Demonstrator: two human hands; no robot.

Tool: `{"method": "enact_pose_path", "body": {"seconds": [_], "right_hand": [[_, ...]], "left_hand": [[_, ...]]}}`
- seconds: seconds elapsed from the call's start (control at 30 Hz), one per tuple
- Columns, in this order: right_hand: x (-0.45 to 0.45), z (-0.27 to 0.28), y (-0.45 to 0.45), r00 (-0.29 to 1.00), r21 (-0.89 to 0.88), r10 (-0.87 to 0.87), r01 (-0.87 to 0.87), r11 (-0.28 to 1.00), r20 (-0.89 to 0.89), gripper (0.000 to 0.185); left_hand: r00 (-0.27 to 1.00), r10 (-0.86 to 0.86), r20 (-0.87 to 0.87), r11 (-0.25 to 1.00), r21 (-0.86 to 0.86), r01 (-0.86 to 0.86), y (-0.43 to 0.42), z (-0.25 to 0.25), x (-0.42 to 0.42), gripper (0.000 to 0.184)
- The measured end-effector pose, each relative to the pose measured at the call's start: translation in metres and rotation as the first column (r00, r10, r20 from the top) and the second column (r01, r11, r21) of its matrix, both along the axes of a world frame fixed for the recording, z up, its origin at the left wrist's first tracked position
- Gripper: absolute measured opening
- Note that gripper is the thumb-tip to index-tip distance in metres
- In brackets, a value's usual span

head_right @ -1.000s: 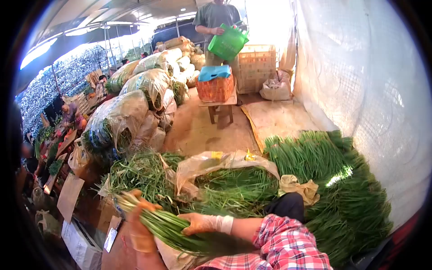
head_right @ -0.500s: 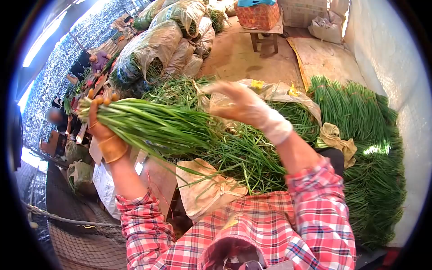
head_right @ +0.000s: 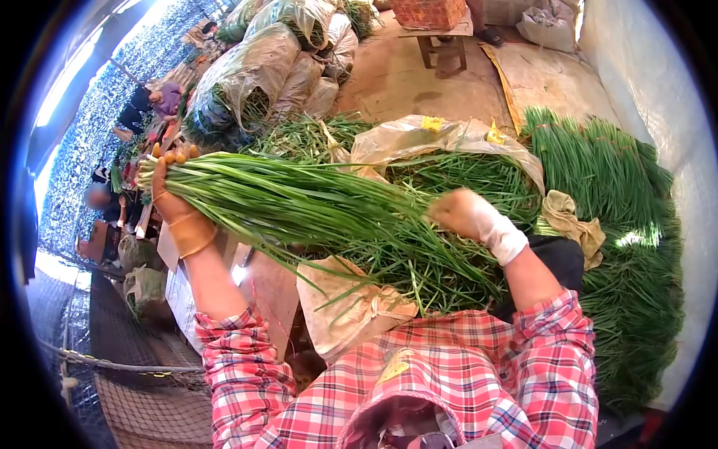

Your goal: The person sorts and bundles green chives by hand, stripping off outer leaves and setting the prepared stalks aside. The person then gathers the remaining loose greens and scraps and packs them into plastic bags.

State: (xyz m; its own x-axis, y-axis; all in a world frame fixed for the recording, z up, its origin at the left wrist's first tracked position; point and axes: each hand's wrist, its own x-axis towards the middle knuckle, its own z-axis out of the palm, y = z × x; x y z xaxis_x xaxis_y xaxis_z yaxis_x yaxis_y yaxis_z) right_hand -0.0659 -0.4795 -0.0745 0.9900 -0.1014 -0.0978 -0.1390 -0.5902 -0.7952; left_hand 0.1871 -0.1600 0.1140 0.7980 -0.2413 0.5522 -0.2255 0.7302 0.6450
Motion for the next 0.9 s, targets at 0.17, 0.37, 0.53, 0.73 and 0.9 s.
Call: {"method": "enact_pose_path", "body": {"seconds": [0.17, 0.37, 0.53, 0.73, 0.9], "right_hand": [[0.026, 0.089, 0.069, 0.894, 0.707, -0.003, -0.352, 0.613, 0.448, 0.016], [0.071, 0.050, 0.117, 0.933, 0.272, 0.008, -0.113, 0.956, 0.359, 0.034], [0.084, 0.044, 0.126, 0.883, 0.178, -0.179, 0.110, 0.978, 0.434, 0.048], [0.099, 0.022, 0.146, 0.788, 0.408, -0.229, -0.031, 0.912, 0.571, 0.016], [0.064, -0.082, 0.146, 0.902, -0.388, 0.420, -0.425, 0.818, -0.103, 0.017]], "left_hand": [[0.996, 0.049, -0.079, 0.998, 0.042, -0.046, -0.018, -0.007, -0.007, 0.034], [0.987, 0.132, -0.094, 0.990, 0.061, -0.126, -0.039, -0.014, -0.027, 0.035], [0.983, 0.146, -0.108, 0.988, 0.063, -0.140, -0.048, -0.022, -0.035, 0.031], [0.993, 0.071, -0.092, 0.989, 0.133, -0.058, -0.056, -0.024, -0.045, 0.043], [0.962, 0.227, -0.155, 0.953, 0.238, -0.186, -0.020, 0.004, -0.014, 0.012]]}}
